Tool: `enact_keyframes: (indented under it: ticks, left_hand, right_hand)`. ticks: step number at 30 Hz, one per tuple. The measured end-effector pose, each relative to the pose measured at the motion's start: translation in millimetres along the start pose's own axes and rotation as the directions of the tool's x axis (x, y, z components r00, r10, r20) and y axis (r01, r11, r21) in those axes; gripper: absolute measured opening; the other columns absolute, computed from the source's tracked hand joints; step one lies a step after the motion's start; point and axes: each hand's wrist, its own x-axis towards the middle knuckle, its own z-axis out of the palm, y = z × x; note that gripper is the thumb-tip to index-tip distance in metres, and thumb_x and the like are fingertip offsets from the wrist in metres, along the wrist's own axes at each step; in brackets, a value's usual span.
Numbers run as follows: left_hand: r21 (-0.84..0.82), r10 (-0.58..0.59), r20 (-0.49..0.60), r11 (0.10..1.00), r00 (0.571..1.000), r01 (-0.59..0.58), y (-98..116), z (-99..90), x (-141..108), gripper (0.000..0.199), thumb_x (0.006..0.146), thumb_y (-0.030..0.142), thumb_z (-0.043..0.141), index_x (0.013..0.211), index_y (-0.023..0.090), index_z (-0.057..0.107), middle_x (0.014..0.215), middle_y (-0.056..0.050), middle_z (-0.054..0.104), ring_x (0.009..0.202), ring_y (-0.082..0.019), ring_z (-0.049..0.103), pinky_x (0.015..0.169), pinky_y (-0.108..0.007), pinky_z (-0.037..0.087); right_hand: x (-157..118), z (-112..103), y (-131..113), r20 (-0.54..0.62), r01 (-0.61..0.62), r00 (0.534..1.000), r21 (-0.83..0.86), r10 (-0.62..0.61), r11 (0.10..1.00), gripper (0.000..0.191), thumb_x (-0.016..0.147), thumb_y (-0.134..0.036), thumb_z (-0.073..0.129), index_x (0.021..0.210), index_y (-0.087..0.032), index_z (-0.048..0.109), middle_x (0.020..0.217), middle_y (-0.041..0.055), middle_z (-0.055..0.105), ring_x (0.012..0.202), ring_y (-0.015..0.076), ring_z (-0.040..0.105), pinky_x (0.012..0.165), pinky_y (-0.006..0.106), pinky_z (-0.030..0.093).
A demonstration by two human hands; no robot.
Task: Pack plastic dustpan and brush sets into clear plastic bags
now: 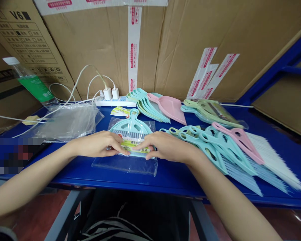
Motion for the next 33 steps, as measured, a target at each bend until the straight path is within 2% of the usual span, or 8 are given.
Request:
enact_keyframes:
  ticks: [4,8,15,26,33]
  left_hand:
    - [-0.054,-0.031,-0.024,0.998,0.999,0.03,-1.1,0.9,1.2,0.035,0.084,0.007,0.057,0.11,0.025,0.073,0.078,0.0,0.063,0.064,-0.01,0.054,0.058,-0.02,0.039]
    - [-0.099,-0.039,-0.03,0.994,0.999,0.035,-0.4,2.1,1.9,0.043,0.082,0.004,0.056,0.119,0.022,0.067,0.085,0.0,0.062,0.065,-0.01,0.053,0.061,-0.02,0.041]
    - [-0.045,-0.003,-0.006,0.999,1.0,0.003,1.6,1.6,1.3,0.036,0.086,0.006,0.055,0.11,0.026,0.074,0.077,0.0,0.054,0.064,-0.011,0.051,0.058,-0.022,0.038]
    - [-0.026,-0.018,-0.001,0.999,1.0,0.018,2.7,2.2,1.1,0.036,0.084,0.005,0.056,0.105,0.027,0.075,0.082,-0.001,0.06,0.07,-0.011,0.056,0.063,-0.021,0.042]
    - [-0.1,-0.029,-0.027,0.995,0.999,0.026,1.2,2.8,0.6,0.03,0.082,0.003,0.057,0.094,0.023,0.076,0.084,-0.001,0.064,0.067,-0.009,0.058,0.065,-0.02,0.045]
  right_hand:
    - [-1.5,0.5,0.8,-0.002,0.017,1.0,0.006,-0.017,1.0,0.036,0.085,-0.025,0.068,0.121,-0.031,0.07,0.084,0.0014,0.071,0.074,0.017,0.061,0.07,0.028,0.041]
    - [-4.1,-0.4,1.0,0.015,0.052,0.998,0.03,-0.053,0.998,0.032,0.088,-0.022,0.064,0.118,-0.028,0.071,0.091,0.0036,0.072,0.081,0.0178,0.063,0.074,0.029,0.043]
    - [-4.5,0.1,2.4,0.03,0.057,0.998,0.036,-0.058,0.998,0.029,0.089,-0.024,0.061,0.115,-0.029,0.073,0.084,0.003,0.067,0.077,0.017,0.06,0.072,0.029,0.043]
    - [-4.0,0.4,4.4,0.042,0.062,0.997,0.074,-0.065,0.995,0.029,0.089,-0.023,0.06,0.114,-0.028,0.074,0.088,0.0042,0.069,0.076,0.0169,0.06,0.071,0.029,0.044]
    - [-4.0,-2.1,1.4,0.042,0.052,0.998,0.087,-0.056,0.995,0.028,0.087,-0.022,0.059,0.11,-0.025,0.076,0.078,0.0026,0.067,0.069,0.0156,0.058,0.067,0.027,0.042]
